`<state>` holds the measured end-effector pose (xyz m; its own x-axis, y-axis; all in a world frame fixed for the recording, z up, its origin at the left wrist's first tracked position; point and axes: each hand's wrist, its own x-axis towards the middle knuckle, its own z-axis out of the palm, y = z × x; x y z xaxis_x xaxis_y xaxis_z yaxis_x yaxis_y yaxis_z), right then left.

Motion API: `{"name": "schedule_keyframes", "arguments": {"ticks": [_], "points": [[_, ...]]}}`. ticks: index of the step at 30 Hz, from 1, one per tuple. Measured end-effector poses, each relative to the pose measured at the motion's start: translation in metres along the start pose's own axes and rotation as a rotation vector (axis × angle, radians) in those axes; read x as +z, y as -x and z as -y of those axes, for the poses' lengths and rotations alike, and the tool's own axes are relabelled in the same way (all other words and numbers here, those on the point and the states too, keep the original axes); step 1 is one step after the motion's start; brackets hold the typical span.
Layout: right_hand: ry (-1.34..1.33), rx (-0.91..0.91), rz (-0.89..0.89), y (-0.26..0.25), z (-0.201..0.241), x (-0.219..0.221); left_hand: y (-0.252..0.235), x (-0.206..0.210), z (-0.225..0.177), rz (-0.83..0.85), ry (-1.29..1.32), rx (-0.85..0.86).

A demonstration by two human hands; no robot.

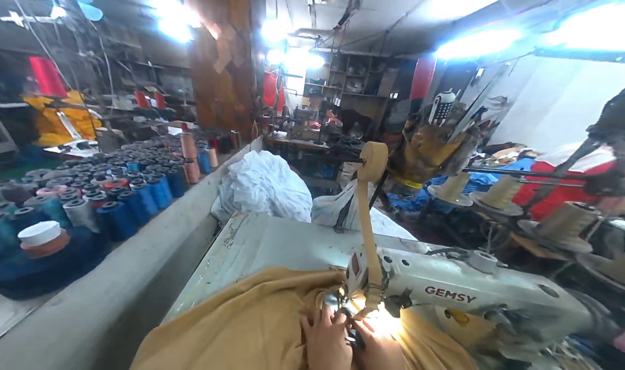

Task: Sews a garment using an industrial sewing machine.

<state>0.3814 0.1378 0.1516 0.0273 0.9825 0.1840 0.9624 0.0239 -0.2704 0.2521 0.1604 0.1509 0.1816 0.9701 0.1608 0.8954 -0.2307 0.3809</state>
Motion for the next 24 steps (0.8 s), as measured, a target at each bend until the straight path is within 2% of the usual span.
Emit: {"name": "schedule_keyframes", "arguments": {"ticks": [4,8,24], "points": [[0.021,-0.058,-0.053,0.001,-0.004,0.002,-0.001,-0.002,0.0,0.039,-0.007,-0.015],[0.025,-0.043,-0.014,0.0,-0.005,0.003,-0.001,0.001,0.001,-0.009,0.003,-0.002],[0.059,-0.092,-0.13,-0.001,-0.008,0.012,-0.001,0.002,0.003,-0.041,-0.038,0.014]]}}
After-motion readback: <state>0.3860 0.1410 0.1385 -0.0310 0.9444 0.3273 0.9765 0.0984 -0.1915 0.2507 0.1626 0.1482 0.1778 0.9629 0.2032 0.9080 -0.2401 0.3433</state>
